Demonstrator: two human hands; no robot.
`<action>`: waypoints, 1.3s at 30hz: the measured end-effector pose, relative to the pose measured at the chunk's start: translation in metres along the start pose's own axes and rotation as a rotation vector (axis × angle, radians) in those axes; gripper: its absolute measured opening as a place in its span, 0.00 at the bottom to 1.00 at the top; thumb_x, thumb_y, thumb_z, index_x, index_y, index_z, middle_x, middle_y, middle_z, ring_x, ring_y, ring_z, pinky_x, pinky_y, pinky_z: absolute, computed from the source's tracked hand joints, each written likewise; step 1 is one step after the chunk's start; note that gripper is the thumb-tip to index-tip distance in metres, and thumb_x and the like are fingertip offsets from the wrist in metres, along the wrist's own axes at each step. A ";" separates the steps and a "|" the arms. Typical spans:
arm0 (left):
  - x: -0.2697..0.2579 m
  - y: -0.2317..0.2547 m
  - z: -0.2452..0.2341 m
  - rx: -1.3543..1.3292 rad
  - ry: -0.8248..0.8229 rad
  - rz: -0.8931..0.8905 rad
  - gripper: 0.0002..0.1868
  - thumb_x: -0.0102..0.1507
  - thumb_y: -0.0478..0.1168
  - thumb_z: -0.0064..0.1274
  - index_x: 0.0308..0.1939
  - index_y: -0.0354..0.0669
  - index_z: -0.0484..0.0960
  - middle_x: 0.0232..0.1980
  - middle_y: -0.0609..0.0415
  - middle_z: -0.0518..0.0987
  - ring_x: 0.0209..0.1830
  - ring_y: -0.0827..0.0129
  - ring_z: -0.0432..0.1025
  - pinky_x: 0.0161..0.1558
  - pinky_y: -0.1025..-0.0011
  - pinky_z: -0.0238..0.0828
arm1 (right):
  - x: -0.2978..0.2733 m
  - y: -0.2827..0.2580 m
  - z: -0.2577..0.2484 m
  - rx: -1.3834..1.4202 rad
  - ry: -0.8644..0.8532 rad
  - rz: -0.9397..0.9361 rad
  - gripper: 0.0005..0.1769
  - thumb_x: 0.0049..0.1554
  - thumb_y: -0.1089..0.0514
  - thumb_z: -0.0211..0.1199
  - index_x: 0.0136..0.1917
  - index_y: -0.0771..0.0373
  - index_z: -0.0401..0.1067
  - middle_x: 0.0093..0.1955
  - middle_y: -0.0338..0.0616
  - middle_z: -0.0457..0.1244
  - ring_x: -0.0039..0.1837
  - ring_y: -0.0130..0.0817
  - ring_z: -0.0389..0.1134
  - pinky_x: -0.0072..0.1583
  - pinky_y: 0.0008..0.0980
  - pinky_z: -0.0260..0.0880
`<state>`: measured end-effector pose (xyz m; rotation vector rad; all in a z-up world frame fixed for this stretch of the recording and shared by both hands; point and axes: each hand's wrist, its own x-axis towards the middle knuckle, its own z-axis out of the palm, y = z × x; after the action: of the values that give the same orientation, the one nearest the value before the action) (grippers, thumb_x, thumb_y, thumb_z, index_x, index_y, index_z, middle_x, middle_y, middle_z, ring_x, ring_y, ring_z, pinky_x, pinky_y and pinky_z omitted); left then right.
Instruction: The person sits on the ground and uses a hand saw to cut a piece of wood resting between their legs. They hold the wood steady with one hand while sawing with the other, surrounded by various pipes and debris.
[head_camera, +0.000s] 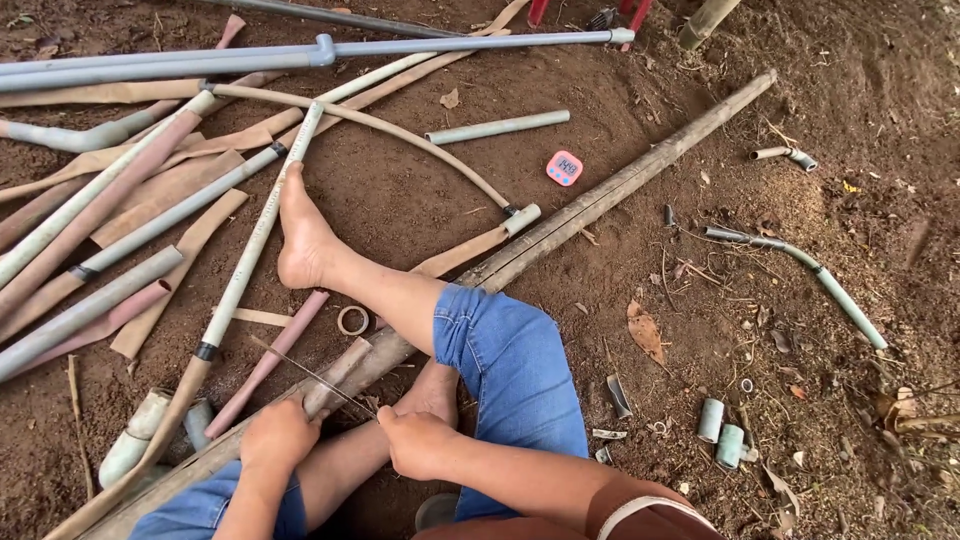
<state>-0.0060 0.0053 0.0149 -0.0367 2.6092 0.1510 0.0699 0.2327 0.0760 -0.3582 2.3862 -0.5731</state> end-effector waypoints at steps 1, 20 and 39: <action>0.000 0.001 0.002 0.000 -0.002 0.004 0.19 0.66 0.56 0.54 0.47 0.48 0.88 0.46 0.50 0.89 0.46 0.54 0.84 0.50 0.60 0.82 | -0.001 -0.002 -0.004 0.000 0.000 0.004 0.20 0.61 0.66 0.50 0.65 0.75 0.57 0.46 0.65 0.69 0.48 0.62 0.73 0.52 0.51 0.74; 0.004 -0.004 0.012 -0.110 0.081 0.023 0.19 0.64 0.56 0.58 0.48 0.47 0.86 0.46 0.46 0.87 0.45 0.47 0.82 0.51 0.53 0.80 | 0.035 0.016 0.018 -0.014 0.120 -0.047 0.16 0.61 0.64 0.50 0.61 0.71 0.57 0.44 0.66 0.69 0.47 0.67 0.73 0.51 0.59 0.73; 0.001 -0.002 0.008 -0.089 0.066 0.045 0.15 0.63 0.46 0.57 0.50 0.45 0.84 0.44 0.45 0.86 0.43 0.48 0.82 0.49 0.55 0.81 | 0.059 0.001 0.005 -0.007 0.112 -0.049 0.16 0.61 0.65 0.48 0.61 0.72 0.58 0.46 0.66 0.69 0.48 0.65 0.74 0.52 0.59 0.76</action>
<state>-0.0024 0.0041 0.0072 -0.0138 2.6683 0.2860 0.0286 0.2086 0.0411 -0.3984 2.4935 -0.6218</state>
